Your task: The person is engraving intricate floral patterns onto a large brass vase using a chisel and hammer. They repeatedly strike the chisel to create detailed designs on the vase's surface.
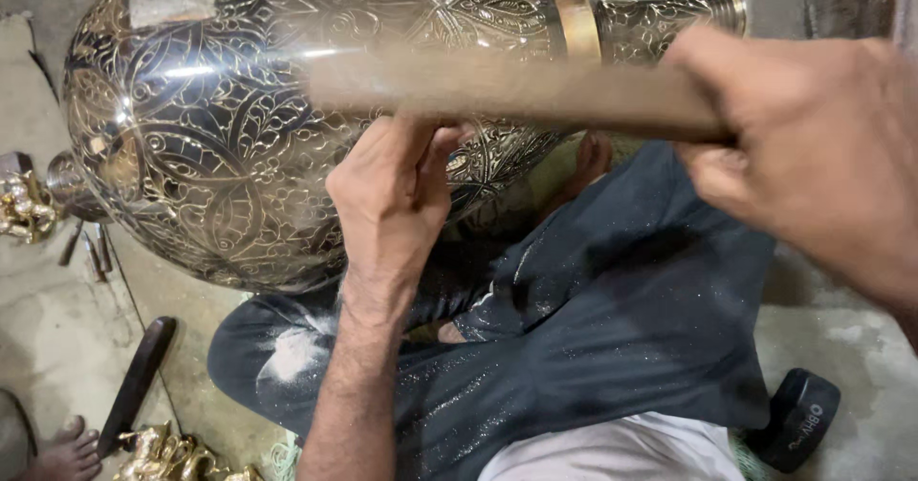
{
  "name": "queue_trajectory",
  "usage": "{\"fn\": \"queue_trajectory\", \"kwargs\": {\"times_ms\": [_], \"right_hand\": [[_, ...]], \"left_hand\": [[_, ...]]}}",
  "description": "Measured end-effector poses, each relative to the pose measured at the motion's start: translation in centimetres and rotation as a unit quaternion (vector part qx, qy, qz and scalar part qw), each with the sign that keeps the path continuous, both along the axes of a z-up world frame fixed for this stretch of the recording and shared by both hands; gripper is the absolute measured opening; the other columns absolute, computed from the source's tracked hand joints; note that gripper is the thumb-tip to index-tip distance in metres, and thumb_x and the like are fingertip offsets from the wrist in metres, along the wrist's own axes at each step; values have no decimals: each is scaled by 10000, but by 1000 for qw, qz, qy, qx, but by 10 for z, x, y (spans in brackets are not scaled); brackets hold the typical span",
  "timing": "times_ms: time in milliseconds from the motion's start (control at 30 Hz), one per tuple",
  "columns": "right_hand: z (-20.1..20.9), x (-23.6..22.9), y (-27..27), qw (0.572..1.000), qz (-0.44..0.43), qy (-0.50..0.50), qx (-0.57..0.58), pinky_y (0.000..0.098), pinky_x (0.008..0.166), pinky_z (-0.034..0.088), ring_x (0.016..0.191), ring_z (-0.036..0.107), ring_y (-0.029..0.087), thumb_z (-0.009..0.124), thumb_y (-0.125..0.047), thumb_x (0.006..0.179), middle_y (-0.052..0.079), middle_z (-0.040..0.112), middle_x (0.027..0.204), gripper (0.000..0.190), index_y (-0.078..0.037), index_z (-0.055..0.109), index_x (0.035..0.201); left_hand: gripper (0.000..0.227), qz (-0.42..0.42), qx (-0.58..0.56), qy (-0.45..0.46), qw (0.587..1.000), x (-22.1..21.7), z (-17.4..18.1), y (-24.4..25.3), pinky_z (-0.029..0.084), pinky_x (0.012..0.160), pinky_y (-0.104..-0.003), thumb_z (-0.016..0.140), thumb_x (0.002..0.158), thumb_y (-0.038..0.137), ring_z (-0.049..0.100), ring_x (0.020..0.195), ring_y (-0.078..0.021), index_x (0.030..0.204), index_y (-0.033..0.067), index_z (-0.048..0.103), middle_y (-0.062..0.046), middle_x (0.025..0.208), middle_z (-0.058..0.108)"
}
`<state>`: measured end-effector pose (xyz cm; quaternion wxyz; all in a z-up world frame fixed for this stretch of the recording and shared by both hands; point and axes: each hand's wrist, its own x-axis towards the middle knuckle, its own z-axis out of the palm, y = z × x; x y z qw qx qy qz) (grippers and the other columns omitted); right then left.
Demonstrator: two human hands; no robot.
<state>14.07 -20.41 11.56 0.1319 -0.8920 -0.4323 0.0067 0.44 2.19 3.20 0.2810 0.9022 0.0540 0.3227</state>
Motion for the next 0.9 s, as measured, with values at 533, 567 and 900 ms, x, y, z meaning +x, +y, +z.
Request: {"fn": "queue_trajectory", "kwargs": {"times_ms": [533, 567, 900], "right_hand": [[-17, 18, -9, 999, -1, -25, -26, 382, 580, 500, 637, 668, 264, 809, -39, 844, 158, 660, 728, 267, -14, 687, 1081], [-13, 16, -9, 1000, -1, -8, -25, 375, 578, 492, 637, 664, 253, 806, -19, 847, 159, 661, 731, 262, -6, 689, 1080], [-4, 11, -13, 998, 18, 62, 23, 347, 552, 492, 634, 673, 221, 768, -83, 854, 115, 641, 712, 264, -50, 670, 1097]], "left_hand": [[322, 12, -110, -17, 994, -1, -9, -14, 661, 880, -238, 715, 1066, -57, 778, 1021, -121, 1338, 69, 597, -74, 1077, 766], [303, 21, -92, -11, 996, 0, -7, -14, 655, 863, -251, 726, 1043, -55, 772, 1000, -132, 1297, 60, 607, -85, 1061, 762], [204, 46, -93, 23, 994, 0, -16, -12, 632, 792, -272, 740, 1029, -24, 763, 909, -144, 1211, 14, 657, -80, 996, 785]]}}
